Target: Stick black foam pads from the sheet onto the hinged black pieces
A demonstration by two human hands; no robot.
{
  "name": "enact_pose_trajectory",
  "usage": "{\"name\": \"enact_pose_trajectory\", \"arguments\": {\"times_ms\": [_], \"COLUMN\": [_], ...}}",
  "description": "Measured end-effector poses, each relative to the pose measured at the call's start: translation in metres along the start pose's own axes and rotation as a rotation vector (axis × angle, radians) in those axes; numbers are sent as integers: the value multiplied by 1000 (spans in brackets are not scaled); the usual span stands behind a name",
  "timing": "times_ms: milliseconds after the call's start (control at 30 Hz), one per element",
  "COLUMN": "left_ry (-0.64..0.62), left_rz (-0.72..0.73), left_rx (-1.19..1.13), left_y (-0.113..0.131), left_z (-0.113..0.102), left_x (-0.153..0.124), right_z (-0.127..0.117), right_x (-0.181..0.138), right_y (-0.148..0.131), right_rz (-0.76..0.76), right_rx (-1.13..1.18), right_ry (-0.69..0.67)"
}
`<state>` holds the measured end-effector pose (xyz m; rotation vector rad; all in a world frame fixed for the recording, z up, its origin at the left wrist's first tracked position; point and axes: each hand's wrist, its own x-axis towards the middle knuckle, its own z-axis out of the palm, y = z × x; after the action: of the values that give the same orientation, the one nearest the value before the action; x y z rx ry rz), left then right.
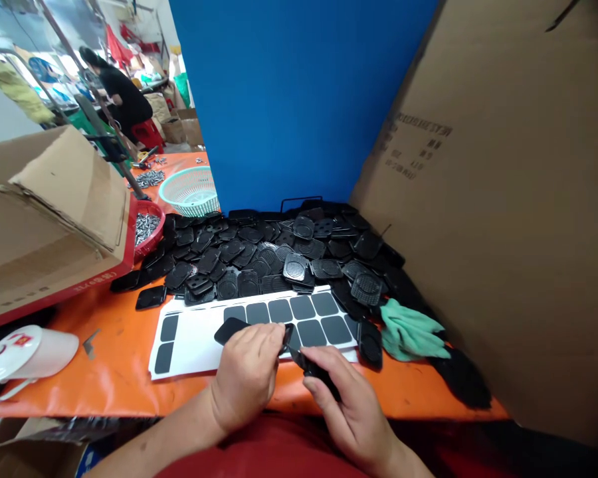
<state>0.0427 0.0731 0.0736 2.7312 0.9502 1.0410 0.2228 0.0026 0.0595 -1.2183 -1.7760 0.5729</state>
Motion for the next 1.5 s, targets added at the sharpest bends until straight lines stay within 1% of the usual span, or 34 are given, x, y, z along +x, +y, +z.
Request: {"name": "enact_pose_trajectory", "arguments": {"times_ms": [200,367,433,500,567,600,633,667,700,767,800,867,933,1000,1067,1133,1200,1233,1300,1333,1400,1433,1467,1500], "left_ry": [5,-12,-16,-15,-6,-4,-11,-33,-66,-140,-168,-179,-159,-130,-94,-22,68,110,157,160,127,74,-11,-135], "left_rz": [44,13,21,58,85,53,-33,-168,-338,-675,-795,-931,-1010,-1081,-1149,-1200,-1224,-1233,-1252,-1264,-1270,-1252,-1227,-1194], "left_rx": [3,-50,-59,-78,-166,-254,-369,-502,-641,-885,-979,-1125,-1230,-1320,-1394,-1476,-1596,-1666,-1788,-1824,-1811,-1761,-1689,-1603], "left_y": [-2,-1,1,3,6,7,8,9,11,13,14,15,14,13,12,12,15,16,18,18,13,8,2,-4], "left_z": [4,4,4,2,2,1,1,2,2,3,4,6,8,10,12,13,14,14,14,12,6,2,-4,-11], "left_x": [-4,-8,-9,-11,-11,-11,-11,-11,-10,-9,-9,-9,-10,-11,-12,-10,-7,-5,-1,-1,-2,-5,-8,-12], "right_z": [0,1,1,0,-2,-4,-6,-9,-12,-19,-21,-25,-27,-29,-30,-31,-26,-22,-8,-1,10,13,13,11], "right_x": [-1,-2,-2,-3,-5,-7,-10,-13,-17,-26,-31,-42,-53,-61,-66,-64,-58,-53,-42,-37,-29,-26,-21,-17], "right_y": [-3,-3,1,9,19,23,28,31,35,41,44,53,65,79,90,92,83,76,58,50,38,35,32,30], "right_rz": [53,98,160,264,357,380,379,353,306,170,96,-23,-109,-164,-197,-209,-179,-137,-12,60,190,223,234,224], "right_rx": [39,68,52,41,36,23,1,-24,-48,-96,-129,-235,-360,-447,-499,-515,-447,-370,-140,-7,204,264,290,292], "right_ry": [16,20,36,39,42,51,62,66,51,-46,-116,-234,-305,-332,-329,-275,-195,-163,-133,-137,-166,-198,-253,-332]}}
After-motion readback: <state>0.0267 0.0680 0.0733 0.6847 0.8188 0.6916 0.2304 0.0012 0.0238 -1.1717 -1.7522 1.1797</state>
